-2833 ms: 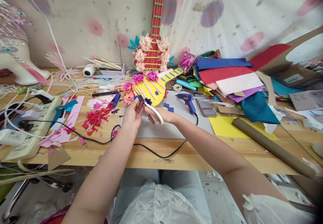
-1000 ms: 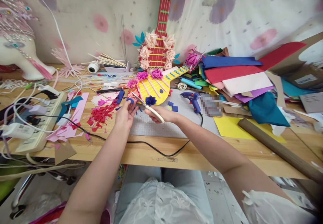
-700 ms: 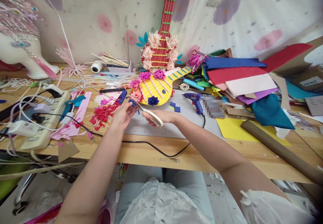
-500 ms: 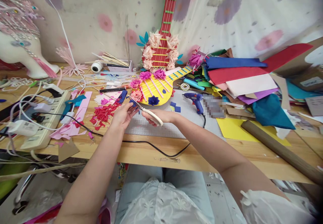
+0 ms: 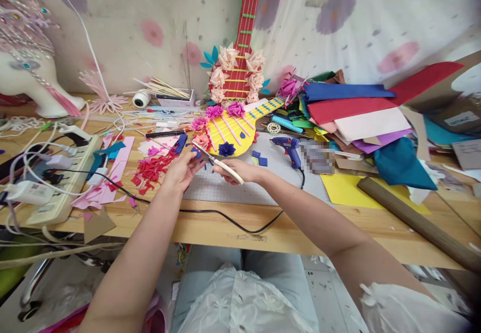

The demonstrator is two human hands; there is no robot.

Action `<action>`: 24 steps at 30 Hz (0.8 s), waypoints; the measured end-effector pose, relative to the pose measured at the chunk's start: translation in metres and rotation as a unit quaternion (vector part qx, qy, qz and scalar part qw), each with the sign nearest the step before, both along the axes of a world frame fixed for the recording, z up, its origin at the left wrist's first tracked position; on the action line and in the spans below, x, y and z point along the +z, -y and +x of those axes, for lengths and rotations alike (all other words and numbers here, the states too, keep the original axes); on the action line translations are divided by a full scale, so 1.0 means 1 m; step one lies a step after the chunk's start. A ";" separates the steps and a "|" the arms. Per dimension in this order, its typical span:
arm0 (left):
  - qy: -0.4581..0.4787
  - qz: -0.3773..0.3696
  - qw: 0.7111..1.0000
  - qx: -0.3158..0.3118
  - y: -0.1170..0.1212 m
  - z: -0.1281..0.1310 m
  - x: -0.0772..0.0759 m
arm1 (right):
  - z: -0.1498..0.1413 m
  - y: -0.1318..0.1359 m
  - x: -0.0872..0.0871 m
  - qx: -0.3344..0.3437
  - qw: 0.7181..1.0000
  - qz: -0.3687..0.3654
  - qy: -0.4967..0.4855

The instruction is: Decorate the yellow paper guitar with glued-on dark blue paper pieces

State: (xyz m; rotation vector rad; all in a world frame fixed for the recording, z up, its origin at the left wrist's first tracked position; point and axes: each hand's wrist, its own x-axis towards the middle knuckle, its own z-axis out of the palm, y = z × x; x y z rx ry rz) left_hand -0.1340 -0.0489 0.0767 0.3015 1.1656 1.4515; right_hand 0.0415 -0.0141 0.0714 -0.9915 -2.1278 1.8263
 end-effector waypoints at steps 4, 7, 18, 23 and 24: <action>-0.033 0.006 0.998 -0.048 0.002 -0.004 0.003 | 0.007 -0.001 0.008 0.061 0.998 -0.027 0.002; -0.058 -0.004 0.995 -0.084 0.002 -0.005 0.007 | 0.011 0.000 0.014 0.091 0.995 -0.032 0.015; -0.076 -0.023 0.989 -0.128 -0.003 -0.006 0.006 | 0.015 0.003 0.008 0.078 0.996 -0.035 -0.001; -0.084 -0.022 0.986 -0.145 -0.002 -0.008 0.009 | 0.015 0.004 0.009 0.044 0.998 -0.034 -0.003; -0.083 -0.023 0.985 -0.148 -0.002 -0.009 0.009 | 0.015 0.004 0.009 0.043 0.999 -0.032 0.001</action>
